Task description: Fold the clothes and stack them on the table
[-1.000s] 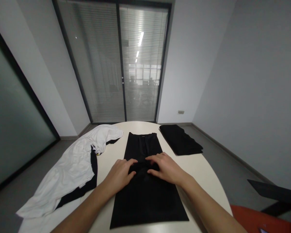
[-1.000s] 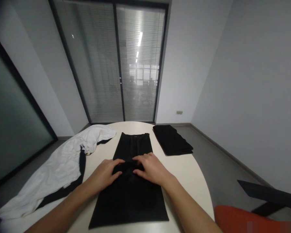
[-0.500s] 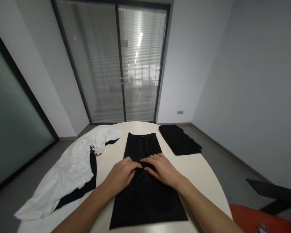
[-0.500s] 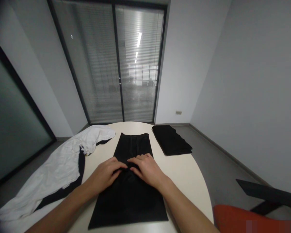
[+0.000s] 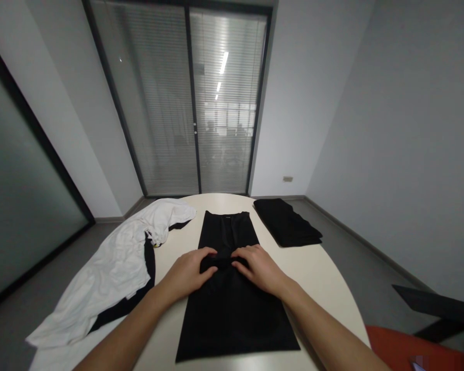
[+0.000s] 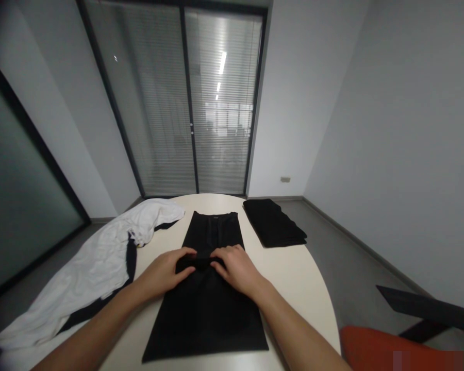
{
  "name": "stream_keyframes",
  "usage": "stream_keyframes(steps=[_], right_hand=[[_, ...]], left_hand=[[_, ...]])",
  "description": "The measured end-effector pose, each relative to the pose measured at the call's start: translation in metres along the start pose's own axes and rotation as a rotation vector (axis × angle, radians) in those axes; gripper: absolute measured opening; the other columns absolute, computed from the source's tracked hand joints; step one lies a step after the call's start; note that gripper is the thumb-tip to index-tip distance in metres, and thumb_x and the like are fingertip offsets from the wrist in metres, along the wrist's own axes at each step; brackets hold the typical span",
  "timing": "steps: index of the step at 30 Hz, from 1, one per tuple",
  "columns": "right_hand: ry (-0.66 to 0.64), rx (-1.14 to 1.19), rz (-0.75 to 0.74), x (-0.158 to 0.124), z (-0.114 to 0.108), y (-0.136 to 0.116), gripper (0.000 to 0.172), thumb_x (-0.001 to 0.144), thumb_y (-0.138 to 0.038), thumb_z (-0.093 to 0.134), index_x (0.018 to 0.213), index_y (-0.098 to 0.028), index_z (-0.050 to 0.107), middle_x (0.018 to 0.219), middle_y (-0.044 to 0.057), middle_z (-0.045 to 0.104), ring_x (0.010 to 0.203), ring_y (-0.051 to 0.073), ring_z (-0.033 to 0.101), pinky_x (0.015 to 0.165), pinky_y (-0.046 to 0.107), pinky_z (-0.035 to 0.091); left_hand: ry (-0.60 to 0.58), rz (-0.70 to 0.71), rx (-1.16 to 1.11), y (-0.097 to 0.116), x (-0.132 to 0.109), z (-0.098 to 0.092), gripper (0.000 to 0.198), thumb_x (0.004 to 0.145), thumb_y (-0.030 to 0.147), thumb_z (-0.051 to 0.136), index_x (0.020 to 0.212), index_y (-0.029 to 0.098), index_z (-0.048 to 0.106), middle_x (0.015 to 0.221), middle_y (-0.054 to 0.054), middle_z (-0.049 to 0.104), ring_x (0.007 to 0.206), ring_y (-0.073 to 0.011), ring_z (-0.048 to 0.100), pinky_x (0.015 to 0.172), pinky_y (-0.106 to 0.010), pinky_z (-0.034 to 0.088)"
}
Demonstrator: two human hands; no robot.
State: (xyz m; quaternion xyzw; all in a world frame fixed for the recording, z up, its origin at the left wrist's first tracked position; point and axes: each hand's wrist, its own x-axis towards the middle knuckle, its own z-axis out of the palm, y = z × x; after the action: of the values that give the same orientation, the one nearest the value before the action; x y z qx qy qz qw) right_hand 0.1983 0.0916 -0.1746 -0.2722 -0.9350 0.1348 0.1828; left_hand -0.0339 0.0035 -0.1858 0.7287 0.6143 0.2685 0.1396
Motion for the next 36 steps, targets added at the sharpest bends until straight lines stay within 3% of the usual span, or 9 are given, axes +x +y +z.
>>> stream_keyframes(steps=[4, 11, 15, 19, 23, 26, 29, 32, 36], right_hand=[[0.041, 0.047, 0.044, 0.001, 0.002, 0.006, 0.019, 0.098, -0.03, 0.053, 0.11, -0.023, 0.066, 0.105, 0.005, 0.072, 0.1, 0.022, 0.064, 0.088, 0.032, 0.045], [-0.121, 0.093, -0.01, -0.001, 0.0, 0.014, 0.02, 0.093, -0.03, 0.06, 0.109, -0.023, 0.069, 0.103, 0.005, 0.073, 0.097, 0.022, 0.066, 0.085, 0.03, 0.046], [-0.195, 0.199, -0.014, -0.006, -0.014, 0.004, 0.018, 0.09, -0.031, 0.063, 0.105, -0.024, 0.071, 0.095, 0.002, 0.074, 0.08, 0.017, 0.066, 0.072, 0.026, 0.044], [-0.11, 0.281, 0.04, -0.004, -0.03, -0.002, 0.019, 0.091, -0.032, 0.06, 0.105, -0.024, 0.07, 0.093, 0.0, 0.073, 0.068, 0.014, 0.059, 0.061, 0.024, 0.04], [-0.002, 0.241, 0.078, 0.013, -0.04, 0.007, 0.02, 0.092, -0.035, 0.059, 0.104, -0.023, 0.069, 0.09, 0.002, 0.072, 0.068, 0.015, 0.059, 0.062, 0.025, 0.041], [0.026, 0.17, 0.056, 0.033, -0.042, 0.02, 0.022, 0.093, -0.035, 0.058, 0.107, -0.022, 0.069, 0.092, 0.003, 0.072, 0.07, 0.016, 0.06, 0.067, 0.027, 0.044], [0.039, 0.11, 0.018, 0.054, -0.039, 0.035, 0.022, 0.093, -0.032, 0.058, 0.109, -0.022, 0.069, 0.103, 0.005, 0.073, 0.088, 0.02, 0.066, 0.081, 0.03, 0.047], [0.043, 0.061, 0.004, 0.073, -0.029, 0.05, 0.023, 0.094, -0.03, 0.058, 0.113, -0.022, 0.068, 0.111, 0.007, 0.073, 0.103, 0.022, 0.066, 0.091, 0.033, 0.047], [0.0, -0.001, 0.061, 0.083, -0.008, 0.065, 0.026, 0.094, -0.029, 0.058, 0.116, -0.02, 0.067, 0.114, 0.009, 0.072, 0.108, 0.023, 0.066, 0.093, 0.033, 0.046]], left_hand=[[0.023, -0.099, 0.019, -0.014, 0.001, -0.002, 0.043, 0.085, 0.032, 0.065, 0.127, 0.024, 0.058, 0.119, -0.007, 0.07, 0.108, -0.0266, 0.065, 0.092, -0.035, 0.047], [-0.15, -0.113, 0.045, -0.016, -0.003, -0.014, 0.038, 0.08, 0.029, 0.066, 0.118, 0.025, 0.066, 0.097, -0.003, 0.072, 0.085, -0.0226, 0.065, 0.075, -0.03, 0.044], [-0.269, -0.056, -0.154, -0.011, -0.004, -0.026, 0.027, 0.078, 0.028, 0.067, 0.104, 0.023, 0.07, 0.091, -0.002, 0.071, 0.083, -0.0201, 0.064, 0.072, -0.027, 0.045], [-0.067, -0.033, -0.434, -0.01, 0.003, -0.028, 0.028, 0.082, 0.033, 0.065, 0.107, 0.02, 0.065, 0.102, -0.005, 0.07, 0.094, -0.0207, 0.065, 0.084, -0.031, 0.048], [0.146, -0.069, -0.561, -0.024, 0.011, -0.013, 0.04, 0.086, 0.038, 0.063, 0.12, 0.019, 0.056, 0.096, -0.004, 0.066, 0.094, -0.0196, 0.064, 0.086, -0.033, 0.048], [0.134, -0.123, -0.608, -0.037, 0.012, 0.001, 0.055, 0.087, 0.04, 0.061, 0.135, 0.018, 0.044, 0.094, -0.003, 0.065, 0.09, -0.0183, 0.065, 0.086, -0.033, 0.05], [0.088, -0.213, -0.611, -0.042, 0.012, 0.008, 0.061, 0.09, 0.044, 0.058, 0.14, 0.017, 0.037, 0.102, -0.006, 0.068, 0.095, -0.0191, 0.067, 0.092, -0.036, 0.049], [0.077, -0.257, -0.595, -0.044, 0.013, 0.011, 0.061, 0.094, 0.049, 0.051, 0.143, 0.017, 0.034, 0.106, -0.009, 0.069, 0.101, -0.0201, 0.067, 0.097, -0.038, 0.047], [0.13, -0.273, -0.579, -0.055, 0.017, 0.02, 0.067, 0.086, 0.044, 0.062, 0.141, 0.016, 0.037, 0.119, -0.013, 0.063, 0.086, -0.0159, 0.067, 0.089, -0.036, 0.051]])
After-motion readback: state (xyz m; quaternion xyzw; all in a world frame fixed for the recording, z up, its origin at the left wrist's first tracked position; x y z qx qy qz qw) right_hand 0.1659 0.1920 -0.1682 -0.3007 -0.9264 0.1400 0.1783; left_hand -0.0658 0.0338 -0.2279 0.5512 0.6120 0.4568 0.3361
